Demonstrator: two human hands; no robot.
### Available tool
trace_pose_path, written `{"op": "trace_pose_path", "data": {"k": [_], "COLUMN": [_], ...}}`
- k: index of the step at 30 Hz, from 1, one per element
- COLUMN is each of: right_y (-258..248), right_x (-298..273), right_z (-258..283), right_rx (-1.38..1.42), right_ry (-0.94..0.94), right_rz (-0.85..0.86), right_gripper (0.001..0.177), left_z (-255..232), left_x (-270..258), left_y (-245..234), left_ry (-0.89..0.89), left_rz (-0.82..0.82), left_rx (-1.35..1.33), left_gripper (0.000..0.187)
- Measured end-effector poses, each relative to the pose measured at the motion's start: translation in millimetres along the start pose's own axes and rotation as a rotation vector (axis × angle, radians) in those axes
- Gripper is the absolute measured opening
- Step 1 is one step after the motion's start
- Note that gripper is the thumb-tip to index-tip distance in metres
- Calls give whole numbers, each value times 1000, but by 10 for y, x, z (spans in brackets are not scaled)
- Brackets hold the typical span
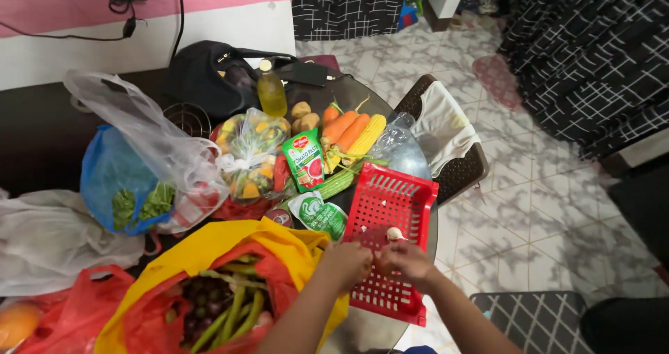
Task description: Sort and organize various fresh vegetables and fruits from grocery bags into a red plastic basket and a yellow reusable bag.
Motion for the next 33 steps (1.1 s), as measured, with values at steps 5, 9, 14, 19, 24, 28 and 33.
{"op": "trace_pose_path", "data": {"k": [5,9,14,19,24,28,33], "right_y": [-101,-67,-28,113,182,121,3], "right_x": [214,50,9,-134,-214,-161,-116], "right_z": [46,272,86,-49,-91,-164,-247], "right_rx": [-28,-126,-347,-340,-427,-671,-686], "right_ry": [-198,-252,-381,-358,-401,-439,-400], "right_rz": [-87,-128,27,143,273,209,145], "right_gripper": [42,40,42,42,56,53,52], "left_z": [141,148,-24,-82,77,84,118], "left_x": [-6,85,-95,-363,-497,-452,-121], "left_y": [105,66,-148,-306,-265,-73,109], "left_ry": [87,29,-14,-98,-311,-273,-146], "left_rz": [-129,-74,100,150,-10,3,-199], "left_rx": [-23,-62,84,164,27,115,215], "left_gripper": [44,52,39,37,56,32,18]}}
Point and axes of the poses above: each hand's wrist, its own x-axis towards the middle knuckle, its own y-axis out of the palm, z = x × y, the point moved 3 cm from there along x, towards the middle knuckle, and after that the axes turned 7 degrees about -z, right-handed, at the moved point
